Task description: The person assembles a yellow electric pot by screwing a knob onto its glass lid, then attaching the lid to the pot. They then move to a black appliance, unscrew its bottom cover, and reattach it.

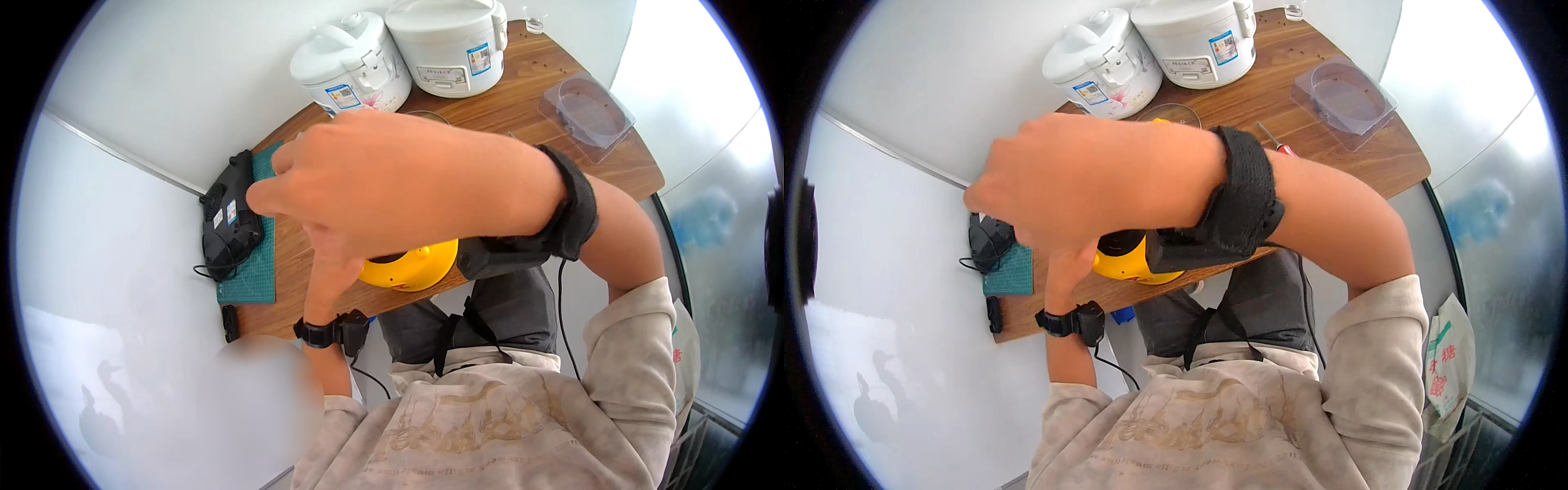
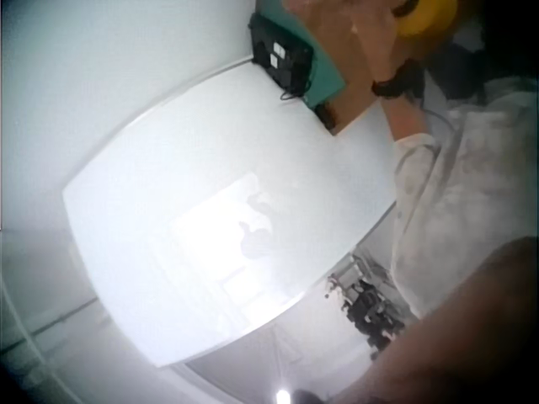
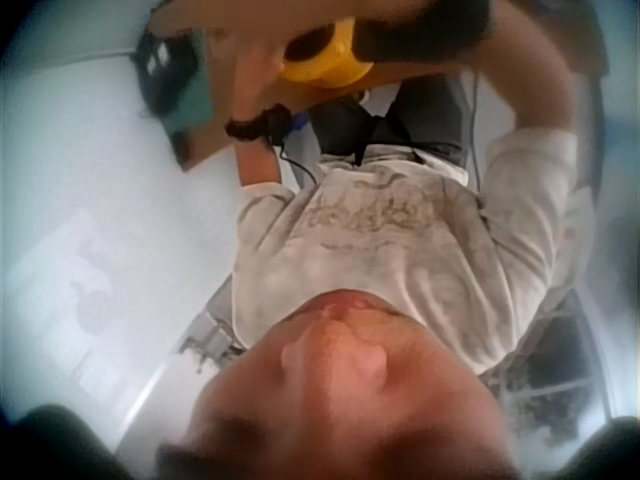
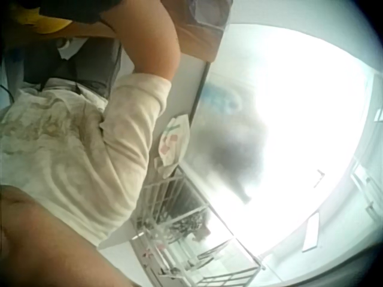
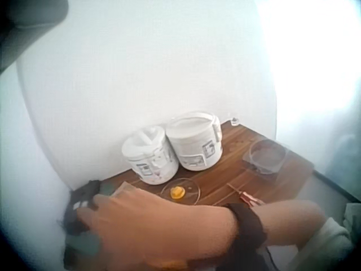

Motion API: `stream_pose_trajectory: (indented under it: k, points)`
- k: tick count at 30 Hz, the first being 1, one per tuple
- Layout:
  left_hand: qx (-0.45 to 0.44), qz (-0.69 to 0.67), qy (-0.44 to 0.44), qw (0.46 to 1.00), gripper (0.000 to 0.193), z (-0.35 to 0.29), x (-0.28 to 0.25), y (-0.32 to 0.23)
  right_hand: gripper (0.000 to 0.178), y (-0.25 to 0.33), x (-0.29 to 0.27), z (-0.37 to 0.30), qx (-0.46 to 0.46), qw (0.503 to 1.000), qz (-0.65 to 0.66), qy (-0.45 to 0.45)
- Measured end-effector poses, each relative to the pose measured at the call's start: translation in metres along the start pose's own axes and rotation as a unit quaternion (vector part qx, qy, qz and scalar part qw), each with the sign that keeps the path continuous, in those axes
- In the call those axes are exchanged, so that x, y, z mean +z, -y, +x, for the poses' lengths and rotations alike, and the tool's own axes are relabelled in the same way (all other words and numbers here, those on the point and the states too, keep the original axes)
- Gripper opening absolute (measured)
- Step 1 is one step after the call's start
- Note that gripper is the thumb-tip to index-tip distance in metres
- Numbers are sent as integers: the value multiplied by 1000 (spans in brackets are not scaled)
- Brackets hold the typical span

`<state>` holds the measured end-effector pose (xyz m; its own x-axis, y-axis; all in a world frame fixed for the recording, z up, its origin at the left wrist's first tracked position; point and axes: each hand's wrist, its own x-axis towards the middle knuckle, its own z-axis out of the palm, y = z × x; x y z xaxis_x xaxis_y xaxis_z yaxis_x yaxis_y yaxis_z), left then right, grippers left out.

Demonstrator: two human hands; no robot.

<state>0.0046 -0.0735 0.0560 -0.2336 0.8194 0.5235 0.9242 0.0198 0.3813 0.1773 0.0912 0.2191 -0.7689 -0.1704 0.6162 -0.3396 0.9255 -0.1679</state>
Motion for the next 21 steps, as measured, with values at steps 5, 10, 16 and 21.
stream_pose_trajectory:
  k: [5,10,16,21]
  points:
    - [-133,-249,118,952,23,27,-8,-32,34,-20,8,4,-42,997,-41,-56]
    - [-154,-259,123,946,20,22,-15,-27,41,-12,11,12,-35,989,-109,-94]
    - [-182,-353,79,914,21,21,-2,-28,49,-10,19,10,-20,988,-105,-107]
    - [-125,-155,72,977,13,8,0,4,49,0,13,8,25,996,-73,-37]
